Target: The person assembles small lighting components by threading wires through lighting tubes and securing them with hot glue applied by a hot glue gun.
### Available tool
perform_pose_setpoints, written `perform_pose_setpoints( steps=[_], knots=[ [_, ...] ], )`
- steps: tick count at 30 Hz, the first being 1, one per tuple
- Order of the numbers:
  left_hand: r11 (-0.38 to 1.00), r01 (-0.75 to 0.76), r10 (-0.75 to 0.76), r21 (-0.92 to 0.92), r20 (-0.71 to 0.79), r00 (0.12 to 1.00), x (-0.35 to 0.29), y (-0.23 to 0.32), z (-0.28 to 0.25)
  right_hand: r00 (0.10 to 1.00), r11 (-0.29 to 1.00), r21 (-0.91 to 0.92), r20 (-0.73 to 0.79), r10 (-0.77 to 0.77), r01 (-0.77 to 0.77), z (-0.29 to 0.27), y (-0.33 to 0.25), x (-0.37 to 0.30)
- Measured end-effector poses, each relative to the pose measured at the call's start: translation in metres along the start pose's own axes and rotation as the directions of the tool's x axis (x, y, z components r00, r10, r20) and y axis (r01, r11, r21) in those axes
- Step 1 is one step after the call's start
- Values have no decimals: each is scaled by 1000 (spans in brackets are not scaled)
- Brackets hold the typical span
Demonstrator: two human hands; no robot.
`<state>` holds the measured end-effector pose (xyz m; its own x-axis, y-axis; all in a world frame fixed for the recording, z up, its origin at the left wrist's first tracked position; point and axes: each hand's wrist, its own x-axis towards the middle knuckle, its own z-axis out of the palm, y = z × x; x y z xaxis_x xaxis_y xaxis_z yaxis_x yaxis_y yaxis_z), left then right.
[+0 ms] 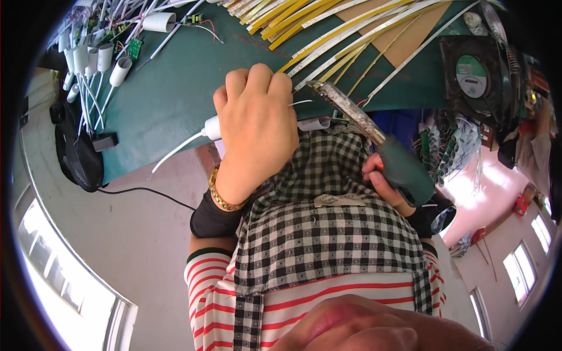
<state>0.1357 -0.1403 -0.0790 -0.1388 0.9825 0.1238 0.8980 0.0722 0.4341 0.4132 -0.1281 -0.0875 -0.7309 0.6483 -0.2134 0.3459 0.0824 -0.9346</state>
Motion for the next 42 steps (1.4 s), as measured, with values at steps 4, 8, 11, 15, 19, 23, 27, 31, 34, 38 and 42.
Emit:
perform_pose_setpoints(
  steps=[4,8,11,15,19,23,27,31,34,38,42],
  knots=[
    [1000,-11,11,10,-32,999,-1,-1,3,970,977,211,-236,66,-15,8,-13,5],
    [1000,-11,11,11,-33,999,-1,-1,3,968,942,335,-230,97,-15,7,-16,6],
    [1000,-1,1,6,-29,1000,-1,-1,4,981,978,203,-173,82,-46,4,-16,7],
    [1000,-10,10,4,-43,999,-1,0,4,980,958,279,-162,117,-68,5,-20,11],
    [1000,-14,14,10,-53,998,-2,-1,4,972,952,294,-181,147,-90,7,-23,12],
    [1000,-12,12,10,-49,999,-3,-2,5,971,948,292,-159,178,-126,7,-24,12],
    [1000,-26,26,6,-30,999,-3,-4,1,973,947,296,-151,174,-123,7,-26,14],
    [1000,-24,24,4,21,999,-2,-3,-2,967,932,346,-181,182,-111,10,-27,14],
    [999,-32,32,13,22,999,-2,-2,-4,970,938,336,-188,154,-84,11,-24,13],
    [999,-36,35,8,23,999,-2,-3,-2,984,978,197,-149,95,-64,8,-19,13],
    [999,-37,37,17,6,999,-1,-3,-1,971,979,-3,-124,203,-205,10,-11,-1]
  ],
)
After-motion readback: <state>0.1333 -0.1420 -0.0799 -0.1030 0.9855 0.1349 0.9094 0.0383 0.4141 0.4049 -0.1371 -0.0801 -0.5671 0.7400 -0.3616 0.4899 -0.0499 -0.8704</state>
